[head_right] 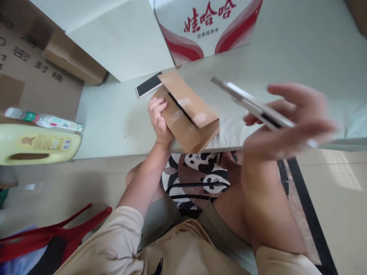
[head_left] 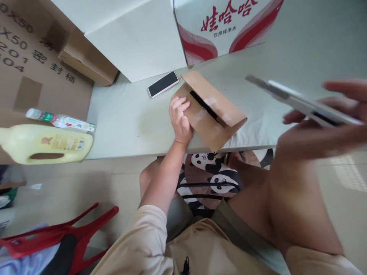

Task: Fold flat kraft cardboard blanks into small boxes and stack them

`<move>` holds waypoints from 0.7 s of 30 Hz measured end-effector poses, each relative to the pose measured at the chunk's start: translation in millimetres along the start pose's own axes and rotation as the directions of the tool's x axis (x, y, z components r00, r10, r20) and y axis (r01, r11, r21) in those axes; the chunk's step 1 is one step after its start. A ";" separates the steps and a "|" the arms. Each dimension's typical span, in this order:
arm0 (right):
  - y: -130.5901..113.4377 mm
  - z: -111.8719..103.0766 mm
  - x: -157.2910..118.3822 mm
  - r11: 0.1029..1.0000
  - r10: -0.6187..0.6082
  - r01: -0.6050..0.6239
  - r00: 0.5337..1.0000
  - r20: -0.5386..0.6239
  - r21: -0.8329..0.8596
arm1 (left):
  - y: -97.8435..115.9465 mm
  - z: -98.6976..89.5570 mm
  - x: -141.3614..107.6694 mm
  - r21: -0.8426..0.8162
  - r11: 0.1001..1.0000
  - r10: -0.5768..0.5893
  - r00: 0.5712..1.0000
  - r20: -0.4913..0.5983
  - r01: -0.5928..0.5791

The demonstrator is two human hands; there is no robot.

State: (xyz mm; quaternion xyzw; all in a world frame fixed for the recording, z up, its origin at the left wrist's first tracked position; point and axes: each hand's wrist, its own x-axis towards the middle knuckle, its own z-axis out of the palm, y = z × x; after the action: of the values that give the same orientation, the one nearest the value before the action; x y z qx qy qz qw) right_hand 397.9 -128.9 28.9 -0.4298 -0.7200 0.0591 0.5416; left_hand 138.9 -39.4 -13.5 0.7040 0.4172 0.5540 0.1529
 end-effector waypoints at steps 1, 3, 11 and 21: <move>-0.8 8.1 1.9 0.992 0.090 -0.105 0.977 -0.195 -0.069 | 1.4 -7.1 -1.8 0.007 1.000 -0.008 1.000 0.019 0.008; 0.4 22.0 1.8 0.924 0.233 -0.332 0.884 -0.405 -0.192 | 4.7 -23.9 -7.3 0.008 0.999 -0.037 0.999 0.034 0.037; 40.0 49.0 -26.8 0.659 0.658 -0.542 0.752 0.049 -0.521 | 8.3 -85.7 -34.3 -0.454 0.729 -0.560 0.828 0.035 0.513; 6.3 53.7 -22.8 0.917 0.316 -0.387 0.856 0.410 0.101 | -11.6 -114.6 -21.7 -0.425 0.548 -0.734 0.658 0.168 0.720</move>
State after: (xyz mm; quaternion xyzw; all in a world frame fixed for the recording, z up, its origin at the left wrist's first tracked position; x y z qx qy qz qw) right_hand 357.9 -120.1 -13.1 -0.4837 -0.7128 0.3053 0.4059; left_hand 29.3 -77.1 3.4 0.4027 0.5305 0.5325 0.5224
